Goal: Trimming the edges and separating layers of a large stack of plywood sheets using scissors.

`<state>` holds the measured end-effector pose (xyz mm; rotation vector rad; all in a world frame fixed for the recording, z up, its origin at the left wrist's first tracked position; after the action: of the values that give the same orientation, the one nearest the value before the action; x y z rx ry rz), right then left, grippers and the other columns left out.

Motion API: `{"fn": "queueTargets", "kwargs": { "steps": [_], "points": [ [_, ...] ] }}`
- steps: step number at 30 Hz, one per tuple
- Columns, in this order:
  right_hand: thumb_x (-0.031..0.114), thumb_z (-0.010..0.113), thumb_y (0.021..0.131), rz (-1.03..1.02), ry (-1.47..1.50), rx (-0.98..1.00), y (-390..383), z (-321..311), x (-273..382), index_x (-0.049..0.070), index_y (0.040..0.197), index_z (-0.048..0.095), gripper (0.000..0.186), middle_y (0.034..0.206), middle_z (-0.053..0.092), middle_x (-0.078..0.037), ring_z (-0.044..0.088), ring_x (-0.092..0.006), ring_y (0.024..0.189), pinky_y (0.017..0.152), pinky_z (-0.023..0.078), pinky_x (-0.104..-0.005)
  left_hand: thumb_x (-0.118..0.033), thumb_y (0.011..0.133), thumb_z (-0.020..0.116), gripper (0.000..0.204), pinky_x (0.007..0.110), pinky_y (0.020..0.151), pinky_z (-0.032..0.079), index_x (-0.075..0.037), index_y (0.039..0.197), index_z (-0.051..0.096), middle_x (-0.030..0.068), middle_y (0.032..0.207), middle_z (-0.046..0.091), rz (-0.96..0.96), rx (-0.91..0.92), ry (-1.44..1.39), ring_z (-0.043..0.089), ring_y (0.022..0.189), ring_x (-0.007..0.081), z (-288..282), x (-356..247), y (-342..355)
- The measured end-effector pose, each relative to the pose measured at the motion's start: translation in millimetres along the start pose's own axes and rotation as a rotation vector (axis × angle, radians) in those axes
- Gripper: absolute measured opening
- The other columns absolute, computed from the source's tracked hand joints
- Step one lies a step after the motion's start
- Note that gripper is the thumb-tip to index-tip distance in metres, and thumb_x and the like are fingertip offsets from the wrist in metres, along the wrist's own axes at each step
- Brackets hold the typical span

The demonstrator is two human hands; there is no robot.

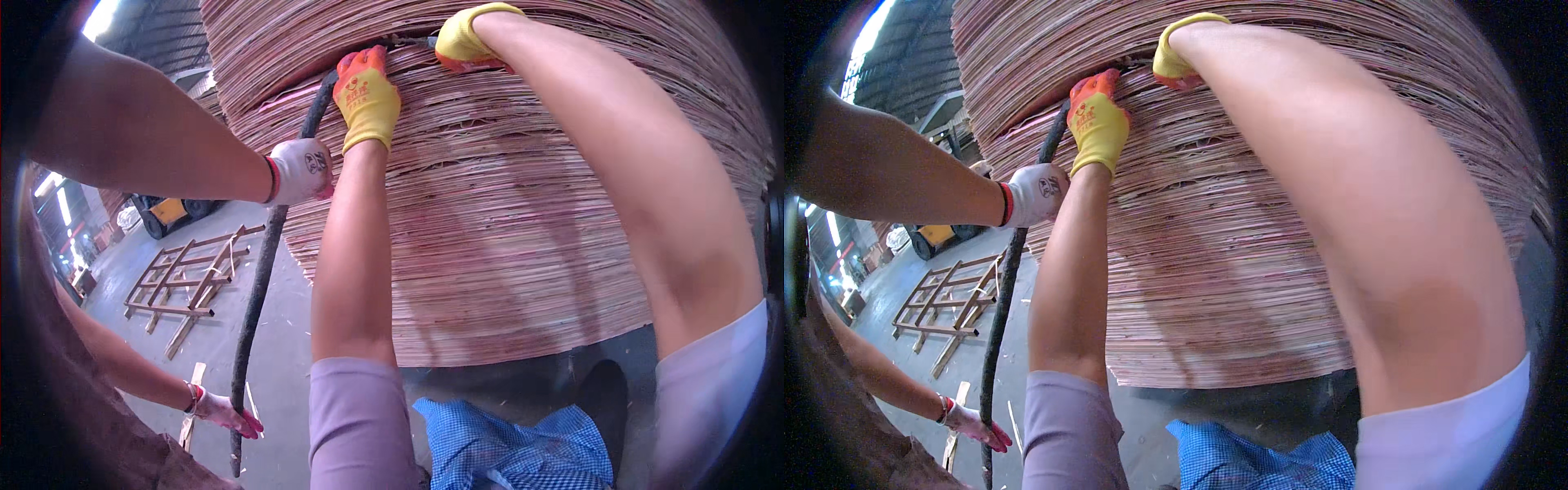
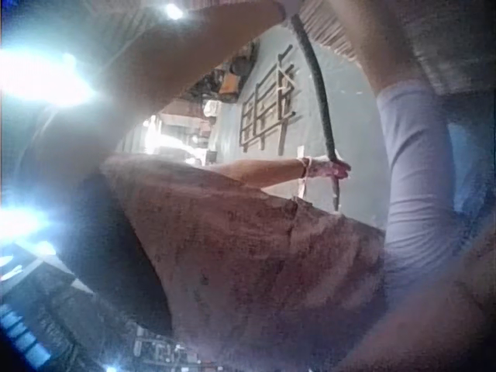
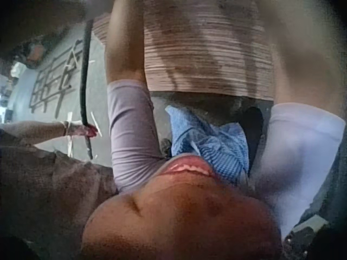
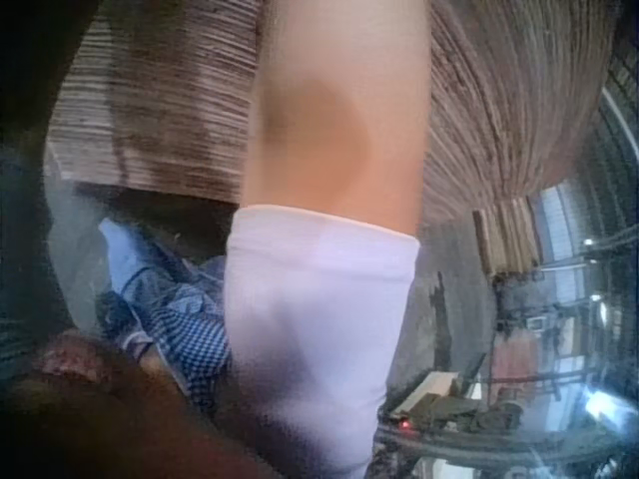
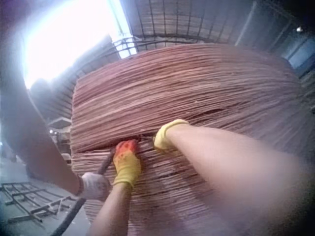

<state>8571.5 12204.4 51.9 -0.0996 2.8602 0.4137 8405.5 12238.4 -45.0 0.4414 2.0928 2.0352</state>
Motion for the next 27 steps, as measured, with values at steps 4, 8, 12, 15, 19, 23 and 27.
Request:
{"fn": "queueTargets", "kwargs": {
  "steps": [4, 8, 12, 15, 19, 23, 27],
  "points": [
    [0.022, 0.061, 0.086, -0.066, -0.151, -0.184, -28, -4, 16, 0.009, 0.108, 0.076, 0.029, 0.101, 0.074, -0.013, 0.073, -0.0293, 0.093, 0.077, 0.056, -0.0496, -0.007, 0.071, 0.07, 0.047, 0.042, 0.099, 0.049, -0.011, 0.117, 0.066, 0.0086, 0.123, 0.066, -0.057, 0.053, 0.058, 0.055, 0.124, 0.0338, -5, -1, -2],
    [0.025, 0.065, 0.084, 0.137, -0.209, -0.112, 30, 3, 1, 0.014, 0.113, 0.073, 0.032, 0.111, 0.071, -0.013, 0.069, -0.0314, 0.101, 0.084, 0.052, -0.0535, -0.01, 0.068, 0.077, 0.066, 0.042, 0.104, 0.047, -0.011, 0.132, 0.059, 0.0088, 0.135, 0.06, -0.075, 0.171, 0.065, 0.05, 0.132, 0.0322, 9, -22, 1],
    [0.014, 0.062, 0.09, 0.177, 0.025, -0.367, -32, 14, 33, 0.012, 0.126, 0.069, 0.037, 0.118, 0.07, -0.014, 0.068, -0.0363, 0.104, 0.081, 0.052, -0.0648, -0.008, 0.069, 0.076, 0.066, 0.043, 0.106, 0.046, -0.009, 0.133, 0.058, 0.0089, 0.138, 0.058, 0.009, 0.126, 0.09, 0.047, 0.135, 0.0314, -3, 13, -12],
    [0.013, 0.061, 0.093, 0.21, 0.032, -0.213, -13, 6, 22, 0.008, 0.125, 0.069, 0.033, 0.115, 0.07, -0.017, 0.069, -0.0381, 0.098, 0.081, 0.053, -0.0631, -0.007, 0.069, 0.075, 0.066, 0.042, 0.106, 0.045, -0.009, 0.133, 0.058, 0.0094, 0.139, 0.058, -0.006, 0.085, 0.086, 0.047, 0.135, 0.0315, 1, 9, -10],
    [0.022, 0.064, 0.086, 0.11, -0.032, -0.157, -5, 0, 26, 0.009, 0.115, 0.072, 0.032, 0.108, 0.072, -0.013, 0.07, -0.032, 0.094, 0.078, 0.055, -0.0568, -0.008, 0.071, 0.074, 0.065, 0.042, 0.106, 0.045, -0.009, 0.134, 0.058, 0.0096, 0.139, 0.058, -0.059, 0.067, 0.093, 0.047, 0.135, 0.0318, 11, 3, -9],
    [0.018, 0.058, 0.088, 0.158, -0.079, -0.298, -16, 8, 33, 0.012, 0.112, 0.074, 0.03, 0.106, 0.074, -0.011, 0.072, -0.0345, 0.091, 0.068, 0.057, -0.0583, -0.008, 0.075, 0.07, 0.061, 0.043, 0.106, 0.045, -0.009, 0.135, 0.057, 0.0087, 0.14, 0.057, -0.08, 0.087, 0.135, 0.047, 0.135, 0.0311, 4, -1, -13],
    [0.015, 0.059, 0.088, 0.173, -0.041, -0.295, -44, 5, 38, 0.01, 0.113, 0.074, 0.029, 0.106, 0.073, -0.013, 0.072, -0.0369, 0.088, 0.067, 0.056, -0.0584, -0.003, 0.065, 0.077, 0.074, 0.042, 0.107, 0.045, -0.013, 0.135, 0.056, 0.0073, 0.139, 0.058, -0.063, 0.084, 0.109, 0.048, 0.134, 0.0307, 5, 8, -15]
  ]
}}
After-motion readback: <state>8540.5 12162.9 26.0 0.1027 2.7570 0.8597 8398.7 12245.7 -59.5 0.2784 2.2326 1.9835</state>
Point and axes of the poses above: each hand's wrist, its own y-axis towards the middle knuckle, its own z-axis out of the palm, x = y × z, the point moved 2 cm from there along y, towards the middle knuckle
